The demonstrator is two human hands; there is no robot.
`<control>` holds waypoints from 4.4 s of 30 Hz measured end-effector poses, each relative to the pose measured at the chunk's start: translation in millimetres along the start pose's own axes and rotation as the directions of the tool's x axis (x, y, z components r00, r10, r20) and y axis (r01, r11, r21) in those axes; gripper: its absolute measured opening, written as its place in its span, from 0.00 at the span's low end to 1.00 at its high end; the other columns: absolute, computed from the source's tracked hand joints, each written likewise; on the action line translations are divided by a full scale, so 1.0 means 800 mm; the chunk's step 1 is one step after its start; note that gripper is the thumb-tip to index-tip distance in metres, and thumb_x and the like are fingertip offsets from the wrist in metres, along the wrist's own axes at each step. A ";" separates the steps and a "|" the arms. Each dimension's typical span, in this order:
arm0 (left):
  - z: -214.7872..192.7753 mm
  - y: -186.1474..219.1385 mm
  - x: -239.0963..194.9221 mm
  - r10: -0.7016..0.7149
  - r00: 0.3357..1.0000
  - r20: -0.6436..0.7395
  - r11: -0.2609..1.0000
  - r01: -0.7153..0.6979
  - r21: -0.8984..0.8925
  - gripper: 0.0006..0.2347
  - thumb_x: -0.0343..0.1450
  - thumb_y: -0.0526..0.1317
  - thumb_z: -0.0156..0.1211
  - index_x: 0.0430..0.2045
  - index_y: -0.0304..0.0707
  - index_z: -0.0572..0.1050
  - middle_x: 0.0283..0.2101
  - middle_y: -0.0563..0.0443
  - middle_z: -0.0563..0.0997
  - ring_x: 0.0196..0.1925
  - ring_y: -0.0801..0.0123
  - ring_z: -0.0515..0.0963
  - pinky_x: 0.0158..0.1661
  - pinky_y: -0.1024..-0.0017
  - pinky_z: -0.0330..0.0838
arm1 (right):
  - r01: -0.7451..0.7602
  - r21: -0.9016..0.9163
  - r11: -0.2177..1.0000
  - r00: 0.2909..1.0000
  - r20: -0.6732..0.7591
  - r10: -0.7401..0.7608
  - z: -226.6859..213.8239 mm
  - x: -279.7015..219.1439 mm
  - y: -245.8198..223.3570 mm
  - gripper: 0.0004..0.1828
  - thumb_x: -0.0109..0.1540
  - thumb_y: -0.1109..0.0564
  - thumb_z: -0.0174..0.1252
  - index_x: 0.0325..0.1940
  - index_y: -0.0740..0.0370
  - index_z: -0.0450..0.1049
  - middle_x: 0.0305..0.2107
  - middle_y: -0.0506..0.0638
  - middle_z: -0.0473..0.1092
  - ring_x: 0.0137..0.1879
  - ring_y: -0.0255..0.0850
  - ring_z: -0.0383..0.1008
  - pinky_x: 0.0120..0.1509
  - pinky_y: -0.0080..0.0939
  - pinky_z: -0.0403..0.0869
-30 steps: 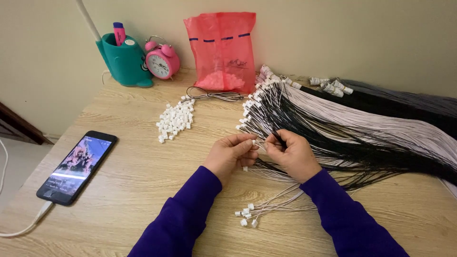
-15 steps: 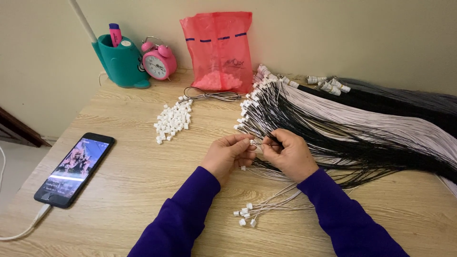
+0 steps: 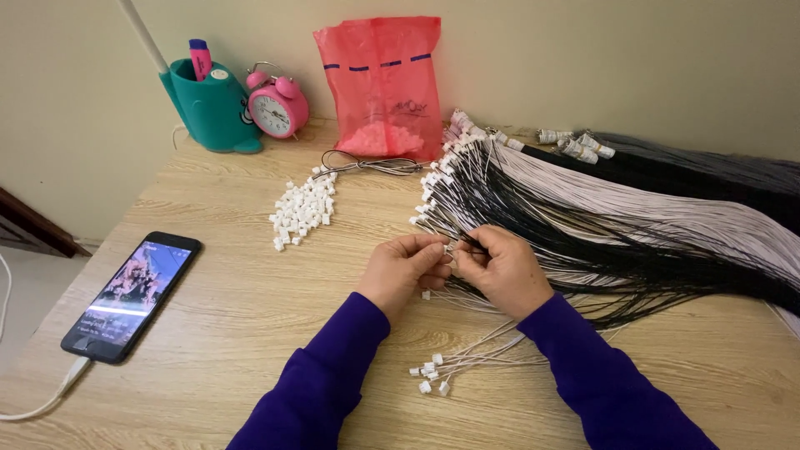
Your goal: The person attaches small white plastic connectors to the ends of numerous black and grey wires. They organize the wires into bundles and occasionally interact with a smartphone placed on the table.
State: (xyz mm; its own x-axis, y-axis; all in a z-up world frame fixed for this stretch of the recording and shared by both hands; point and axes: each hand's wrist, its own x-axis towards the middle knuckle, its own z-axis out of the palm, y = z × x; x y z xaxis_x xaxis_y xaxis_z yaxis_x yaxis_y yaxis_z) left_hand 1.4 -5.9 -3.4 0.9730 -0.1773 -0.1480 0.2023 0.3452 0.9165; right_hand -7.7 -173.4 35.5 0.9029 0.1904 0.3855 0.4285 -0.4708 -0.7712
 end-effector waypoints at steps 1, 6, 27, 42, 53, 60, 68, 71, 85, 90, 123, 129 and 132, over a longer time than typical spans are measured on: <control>0.000 0.003 0.001 0.000 1.000 0.000 1.000 0.000 0.000 0.10 0.70 0.34 0.60 0.42 0.30 0.77 0.32 0.41 0.82 0.31 0.64 0.85 0.29 0.76 0.82 | 0.000 0.000 1.000 1.000 0.000 0.000 -0.002 0.001 -0.006 0.04 0.56 0.61 0.64 0.31 0.64 0.77 0.20 0.54 0.69 0.29 0.36 0.70 0.35 0.35 0.73; -0.012 0.007 0.010 0.245 0.963 -0.113 0.877 -0.170 0.450 0.10 0.66 0.39 0.67 0.39 0.43 0.80 0.36 0.49 0.83 0.32 0.69 0.83 0.28 0.76 0.81 | 0.031 0.005 0.999 0.999 0.006 -0.031 -0.008 0.005 -0.005 0.09 0.65 0.59 0.52 0.40 0.64 0.77 0.27 0.58 0.72 0.38 0.45 0.75 0.43 0.45 0.74; -0.025 0.015 -0.042 0.216 0.945 0.246 0.072 -0.267 0.961 0.05 0.66 0.45 0.62 0.33 0.55 0.80 0.36 0.60 0.79 0.41 0.68 0.82 0.41 0.73 0.77 | -0.128 0.312 0.941 0.990 -0.019 0.141 0.000 0.003 0.020 0.10 0.64 0.60 0.55 0.44 0.69 0.76 0.23 0.52 0.74 0.21 0.33 0.66 0.30 0.32 0.70; 0.014 0.005 -0.002 0.025 0.991 -0.130 1.000 -0.024 0.006 0.13 0.67 0.30 0.61 0.44 0.25 0.76 0.39 0.37 0.76 0.38 0.58 0.84 0.40 0.69 0.83 | -0.244 0.279 0.929 0.970 0.053 0.238 -0.001 0.012 0.039 0.11 0.61 0.55 0.62 0.39 0.68 0.77 0.21 0.51 0.75 0.21 0.29 0.62 0.26 0.28 0.63; 0.016 -0.005 0.010 0.072 0.988 -0.137 0.997 -0.075 -0.017 0.11 0.66 0.33 0.66 0.40 0.27 0.78 0.33 0.42 0.77 0.35 0.60 0.84 0.39 0.69 0.84 | -0.300 0.219 0.929 0.953 0.106 0.283 -0.005 0.007 0.020 0.09 0.60 0.58 0.62 0.39 0.67 0.79 0.19 0.49 0.73 0.24 0.30 0.62 0.29 0.28 0.63; 0.008 -0.018 0.018 0.047 0.994 -0.103 0.990 -0.060 -0.125 0.09 0.68 0.33 0.62 0.40 0.29 0.78 0.30 0.43 0.76 0.33 0.57 0.84 0.37 0.69 0.84 | -0.307 0.238 0.921 0.950 0.132 0.283 -0.002 0.011 0.026 0.10 0.59 0.56 0.65 0.39 0.66 0.80 0.22 0.51 0.75 0.30 0.35 0.66 0.36 0.34 0.70; 0.013 -0.016 0.009 0.015 0.996 -0.084 0.988 -0.028 -0.155 0.09 0.69 0.28 0.56 0.42 0.24 0.76 0.34 0.40 0.76 0.39 0.55 0.84 0.42 0.68 0.82 | -0.277 0.222 0.935 0.960 0.112 0.257 -0.009 0.011 0.027 0.08 0.58 0.60 0.64 0.39 0.66 0.79 0.25 0.51 0.75 0.34 0.36 0.68 0.41 0.38 0.71; 0.012 -0.013 0.005 -0.014 0.996 -0.090 0.980 -0.004 -0.201 0.10 0.70 0.27 0.54 0.44 0.24 0.76 0.35 0.40 0.76 0.40 0.56 0.83 0.43 0.67 0.82 | -0.253 0.180 0.951 0.966 0.103 0.237 -0.009 0.009 0.022 0.06 0.57 0.61 0.64 0.36 0.66 0.79 0.24 0.51 0.74 0.35 0.36 0.69 0.42 0.38 0.71; 0.007 -0.008 0.000 -0.059 0.997 -0.041 0.962 0.046 -0.270 0.10 0.69 0.28 0.55 0.44 0.26 0.75 0.34 0.44 0.79 0.36 0.59 0.84 0.39 0.67 0.83 | -0.239 0.151 0.959 0.970 0.080 0.229 -0.009 0.006 0.013 0.04 0.55 0.62 0.64 0.32 0.65 0.78 0.22 0.50 0.72 0.33 0.34 0.68 0.40 0.35 0.73; 0.004 -0.011 0.002 -0.059 0.998 -0.023 0.961 0.050 -0.272 0.10 0.70 0.28 0.55 0.44 0.26 0.75 0.35 0.42 0.80 0.36 0.58 0.84 0.38 0.66 0.83 | -0.231 0.150 0.961 0.972 0.068 0.223 -0.007 0.006 0.013 0.05 0.54 0.63 0.63 0.33 0.66 0.77 0.23 0.51 0.71 0.34 0.35 0.69 0.40 0.36 0.74; 0.012 -0.010 0.001 -0.060 0.994 -0.089 0.971 0.038 -0.235 0.10 0.68 0.31 0.59 0.43 0.28 0.76 0.32 0.45 0.80 0.34 0.61 0.84 0.36 0.68 0.83 | -0.056 0.038 0.998 0.998 -0.006 0.057 -0.003 0.002 0.002 0.03 0.54 0.62 0.65 0.30 0.64 0.77 0.21 0.53 0.70 0.31 0.36 0.70 0.35 0.32 0.74; 0.012 -0.012 0.004 -0.021 0.997 -0.078 0.981 0.005 -0.195 0.10 0.68 0.30 0.60 0.43 0.28 0.76 0.33 0.44 0.80 0.33 0.60 0.84 0.35 0.66 0.84 | -0.041 0.006 0.999 0.999 -0.030 0.041 0.002 0.004 0.017 0.05 0.54 0.60 0.66 0.30 0.63 0.78 0.21 0.54 0.71 0.31 0.38 0.72 0.35 0.35 0.74; 0.017 -0.010 0.001 -0.031 0.995 -0.091 0.982 0.014 -0.189 0.10 0.68 0.30 0.60 0.42 0.27 0.76 0.34 0.44 0.79 0.32 0.60 0.84 0.34 0.68 0.83 | -0.065 0.029 0.997 0.998 -0.006 0.065 -0.003 0.003 0.002 0.04 0.55 0.60 0.65 0.30 0.64 0.78 0.20 0.54 0.71 0.30 0.39 0.72 0.35 0.36 0.73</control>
State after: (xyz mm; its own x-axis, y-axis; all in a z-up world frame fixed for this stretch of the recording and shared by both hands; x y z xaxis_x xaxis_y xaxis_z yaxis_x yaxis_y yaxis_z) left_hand -1.1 -21.5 -6.1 0.9722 -0.1030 -0.2101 0.2330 0.5105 0.8277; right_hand -4.8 -175.7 36.8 0.9287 0.1539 0.3373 0.3695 -0.4572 -0.8089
